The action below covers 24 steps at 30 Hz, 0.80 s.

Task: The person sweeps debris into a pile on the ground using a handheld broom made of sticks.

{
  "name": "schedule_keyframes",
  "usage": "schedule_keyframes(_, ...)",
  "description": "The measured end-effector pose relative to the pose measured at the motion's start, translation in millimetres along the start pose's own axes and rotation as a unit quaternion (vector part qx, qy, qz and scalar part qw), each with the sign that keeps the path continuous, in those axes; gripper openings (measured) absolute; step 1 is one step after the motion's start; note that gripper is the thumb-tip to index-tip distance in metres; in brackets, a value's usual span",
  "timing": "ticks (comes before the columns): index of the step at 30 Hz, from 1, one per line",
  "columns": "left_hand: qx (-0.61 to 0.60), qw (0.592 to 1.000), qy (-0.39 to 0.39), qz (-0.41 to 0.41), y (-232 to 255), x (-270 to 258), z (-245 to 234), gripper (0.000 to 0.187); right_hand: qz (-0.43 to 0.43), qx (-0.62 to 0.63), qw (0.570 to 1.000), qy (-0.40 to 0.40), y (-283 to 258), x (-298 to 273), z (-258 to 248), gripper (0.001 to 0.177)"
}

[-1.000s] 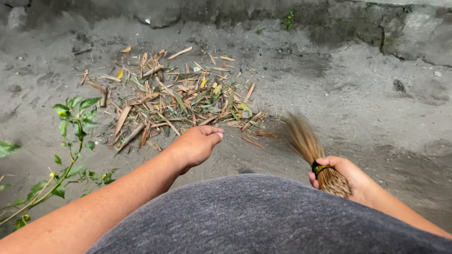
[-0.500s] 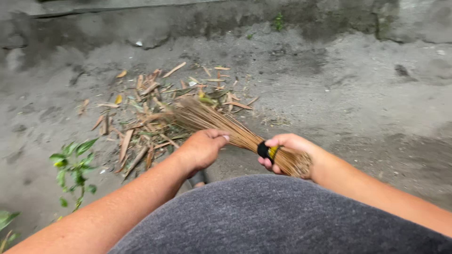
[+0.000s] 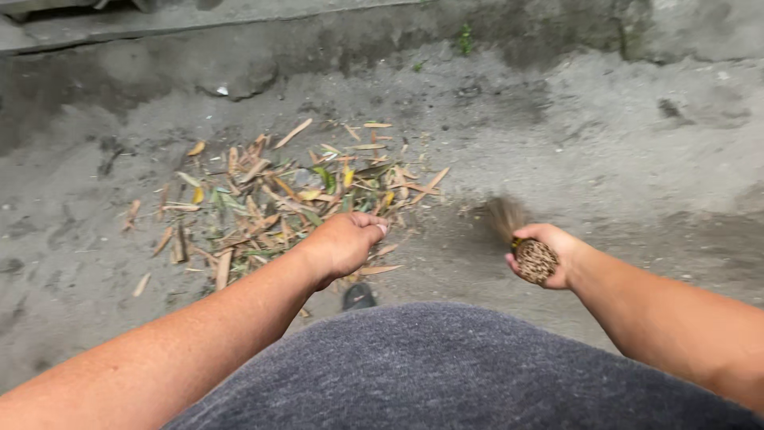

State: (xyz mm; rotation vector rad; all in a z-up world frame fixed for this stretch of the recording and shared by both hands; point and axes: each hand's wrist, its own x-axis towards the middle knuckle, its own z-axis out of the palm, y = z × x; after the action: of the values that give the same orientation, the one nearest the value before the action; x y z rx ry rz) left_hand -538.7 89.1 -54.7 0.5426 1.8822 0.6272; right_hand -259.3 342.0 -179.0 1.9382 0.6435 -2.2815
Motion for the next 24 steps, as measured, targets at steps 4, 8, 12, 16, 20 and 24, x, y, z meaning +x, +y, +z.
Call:
schedule_keyframes(4,-0.021,1.0,0.001,0.012,-18.2,3.7,-41.3,0.037,0.053,-0.05,0.996,-0.054,35.3,8.2,128.0,0.029)
schedule_keyframes(8,0.0,1.0,-0.019,0.018,-28.9,13.1,-62.9,0.036,0.076,-0.094,0.973,-0.199,59.3,-33.9,191.0,0.035)
schedule_keyframes(12,-0.014,0.998,-0.057,0.036,-23.4,35.0,-73.9,0.035,0.018,-0.135,0.969,-0.207,58.5,-102.7,173.6,0.03)
schedule_keyframes(16,0.022,0.992,-0.078,0.092,-11.3,55.6,-78.2,0.034,-0.009,-0.124,0.984,-0.129,69.3,-138.4,175.6,0.029)
schedule_keyframes(20,0.036,0.988,-0.104,0.109,-1.7,65.4,-78.5,0.034,-0.017,-0.069,0.991,-0.113,73.2,-135.3,182.5,0.027)
schedule_keyframes(24,0.075,0.979,-0.117,0.151,14.2,72.5,-86.2,0.034,-0.024,-0.042,0.996,-0.079,68.4,-122.7,177.3,0.026)
